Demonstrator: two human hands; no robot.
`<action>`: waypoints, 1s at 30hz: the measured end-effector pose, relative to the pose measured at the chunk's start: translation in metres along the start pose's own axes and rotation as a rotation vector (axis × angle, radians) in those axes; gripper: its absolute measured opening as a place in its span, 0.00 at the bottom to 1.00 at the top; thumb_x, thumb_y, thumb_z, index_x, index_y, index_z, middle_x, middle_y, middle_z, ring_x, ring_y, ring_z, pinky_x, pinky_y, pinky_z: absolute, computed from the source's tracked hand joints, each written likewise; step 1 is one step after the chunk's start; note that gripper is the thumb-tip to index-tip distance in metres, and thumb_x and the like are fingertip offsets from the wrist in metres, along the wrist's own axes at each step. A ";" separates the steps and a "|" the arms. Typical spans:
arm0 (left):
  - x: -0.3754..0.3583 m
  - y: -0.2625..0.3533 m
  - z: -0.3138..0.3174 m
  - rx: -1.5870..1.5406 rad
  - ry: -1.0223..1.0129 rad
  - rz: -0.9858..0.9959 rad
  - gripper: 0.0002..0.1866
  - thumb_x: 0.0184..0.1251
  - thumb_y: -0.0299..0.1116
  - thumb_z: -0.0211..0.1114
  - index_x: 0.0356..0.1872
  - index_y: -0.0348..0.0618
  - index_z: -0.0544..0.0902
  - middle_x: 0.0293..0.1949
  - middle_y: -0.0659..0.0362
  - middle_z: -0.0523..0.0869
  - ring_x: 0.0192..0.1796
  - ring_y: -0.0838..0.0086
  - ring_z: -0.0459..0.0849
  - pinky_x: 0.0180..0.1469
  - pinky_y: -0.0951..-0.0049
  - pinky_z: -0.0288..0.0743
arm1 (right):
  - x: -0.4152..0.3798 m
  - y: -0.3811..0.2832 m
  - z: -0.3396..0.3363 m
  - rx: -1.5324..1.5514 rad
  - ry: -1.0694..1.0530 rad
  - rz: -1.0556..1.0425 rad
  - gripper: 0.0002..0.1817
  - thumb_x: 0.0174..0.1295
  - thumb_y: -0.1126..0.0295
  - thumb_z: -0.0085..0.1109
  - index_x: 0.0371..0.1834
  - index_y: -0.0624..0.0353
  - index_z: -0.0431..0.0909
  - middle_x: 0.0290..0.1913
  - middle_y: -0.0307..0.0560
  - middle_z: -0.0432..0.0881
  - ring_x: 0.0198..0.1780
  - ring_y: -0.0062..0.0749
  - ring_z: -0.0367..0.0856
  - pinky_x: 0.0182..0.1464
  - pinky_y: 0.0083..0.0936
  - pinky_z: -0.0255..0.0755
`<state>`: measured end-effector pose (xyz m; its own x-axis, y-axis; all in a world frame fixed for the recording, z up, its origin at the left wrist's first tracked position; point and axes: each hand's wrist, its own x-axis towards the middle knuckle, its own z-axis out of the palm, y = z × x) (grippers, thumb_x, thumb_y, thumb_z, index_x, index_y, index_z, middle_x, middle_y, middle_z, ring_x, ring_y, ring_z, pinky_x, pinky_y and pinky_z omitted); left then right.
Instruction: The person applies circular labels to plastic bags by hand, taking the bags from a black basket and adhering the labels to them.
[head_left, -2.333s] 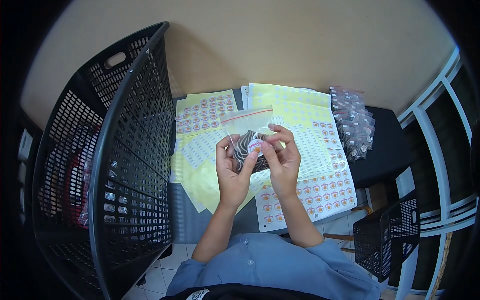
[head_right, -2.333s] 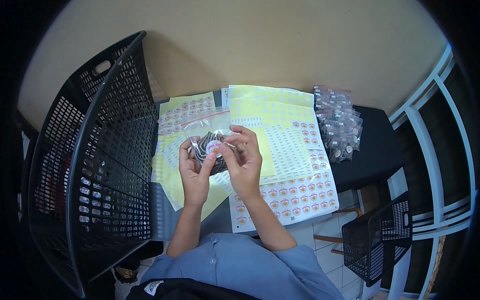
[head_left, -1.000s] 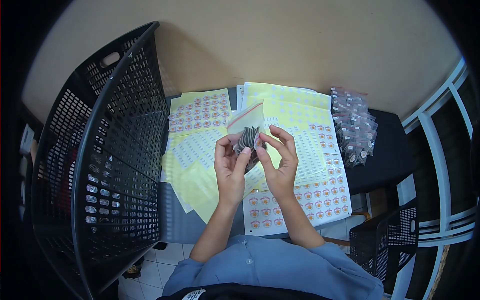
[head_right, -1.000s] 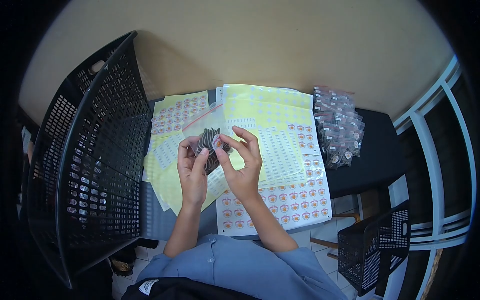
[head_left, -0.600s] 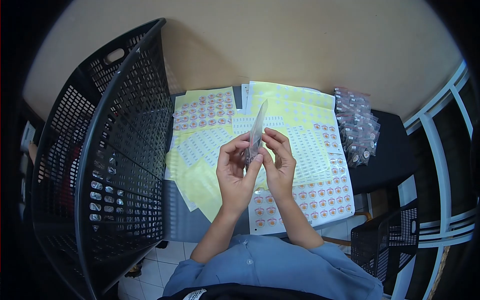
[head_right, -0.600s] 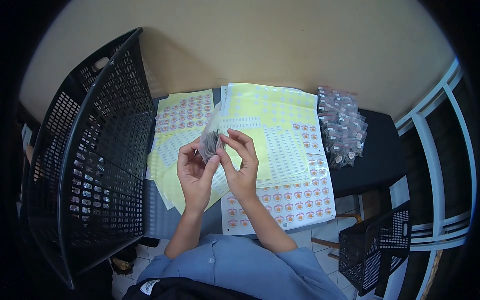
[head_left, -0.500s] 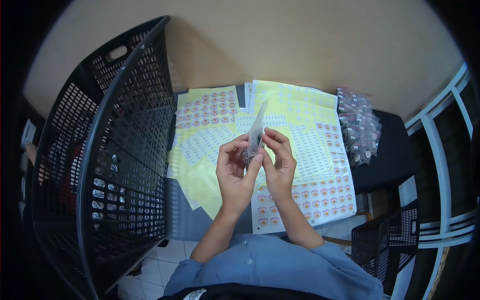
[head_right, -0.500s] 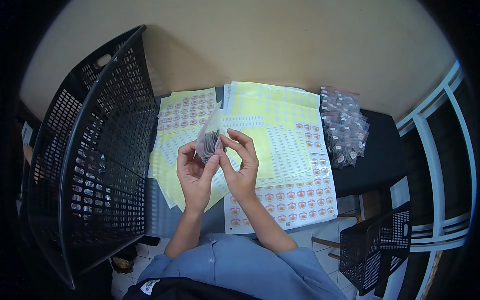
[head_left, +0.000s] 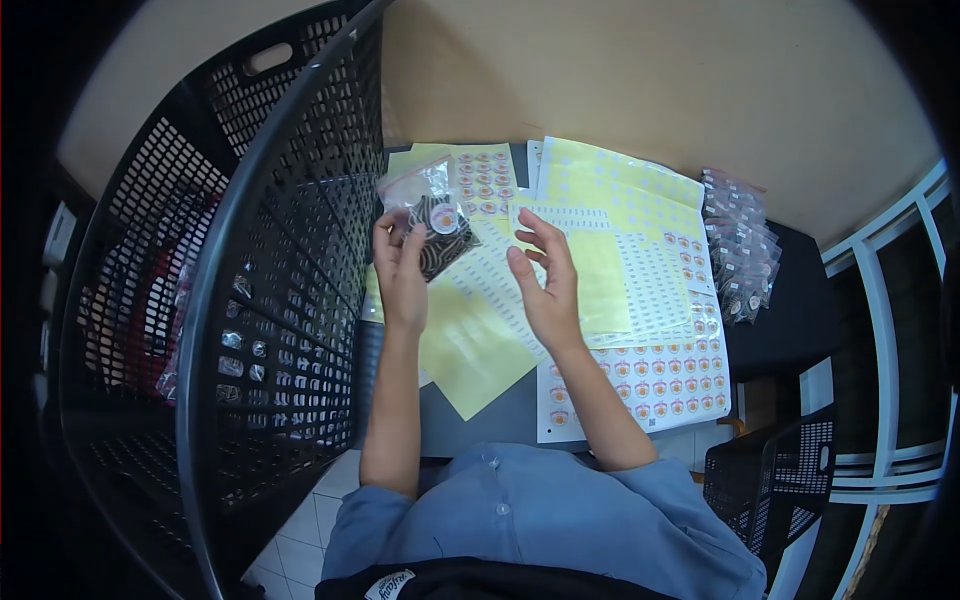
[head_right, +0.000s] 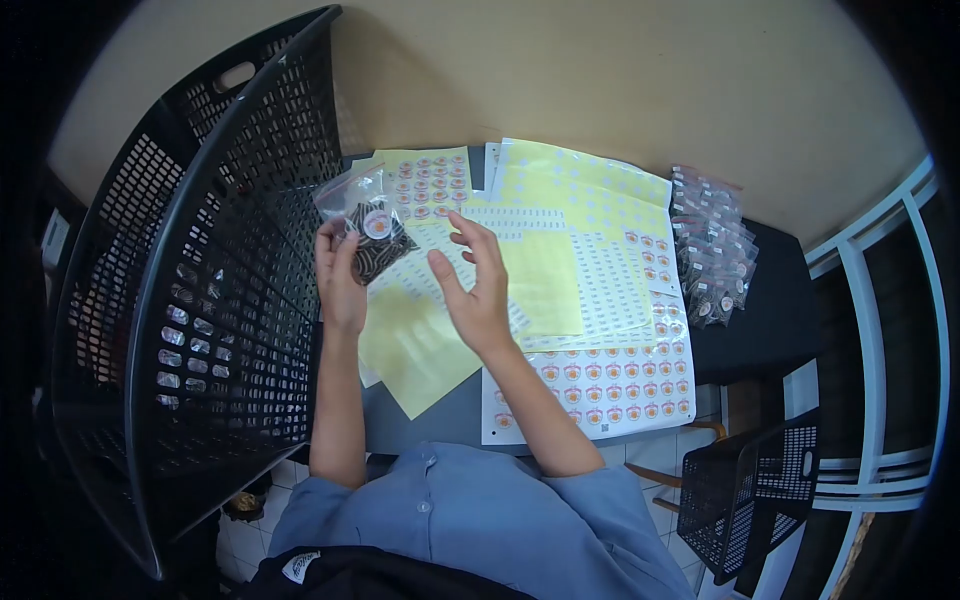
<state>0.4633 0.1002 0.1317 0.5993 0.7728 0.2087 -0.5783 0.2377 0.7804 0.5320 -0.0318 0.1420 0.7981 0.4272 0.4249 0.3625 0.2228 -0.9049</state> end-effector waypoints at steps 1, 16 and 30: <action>0.005 0.001 -0.007 -0.001 0.003 0.003 0.15 0.58 0.21 0.53 0.46 0.38 0.64 0.43 0.56 0.73 0.44 0.77 0.74 0.46 0.78 0.70 | 0.000 0.004 -0.002 -0.073 -0.024 0.000 0.19 0.50 0.69 0.59 0.47 0.59 0.71 0.47 0.49 0.71 0.46 0.39 0.72 0.49 0.29 0.64; 0.010 -0.025 -0.040 -0.165 0.077 -0.266 0.20 0.54 0.21 0.59 0.47 0.41 0.65 0.39 0.55 0.77 0.39 0.75 0.78 0.41 0.76 0.74 | -0.039 0.059 0.016 -0.744 -0.413 -0.020 0.28 0.46 0.64 0.61 0.50 0.67 0.67 0.57 0.55 0.64 0.56 0.45 0.65 0.56 0.31 0.61; 0.016 -0.055 -0.064 -0.382 0.053 -0.384 0.11 0.58 0.25 0.54 0.43 0.41 0.72 0.38 0.61 0.78 0.39 0.78 0.78 0.43 0.78 0.73 | -0.034 0.059 0.023 -0.742 -0.324 -0.063 0.17 0.42 0.67 0.62 0.35 0.65 0.75 0.43 0.52 0.76 0.39 0.42 0.77 0.42 0.30 0.72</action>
<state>0.4693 0.1372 0.0540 0.7842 0.6144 -0.0868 -0.4891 0.6980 0.5230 0.5159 -0.0132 0.0746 0.6278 0.6910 0.3583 0.7175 -0.3352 -0.6106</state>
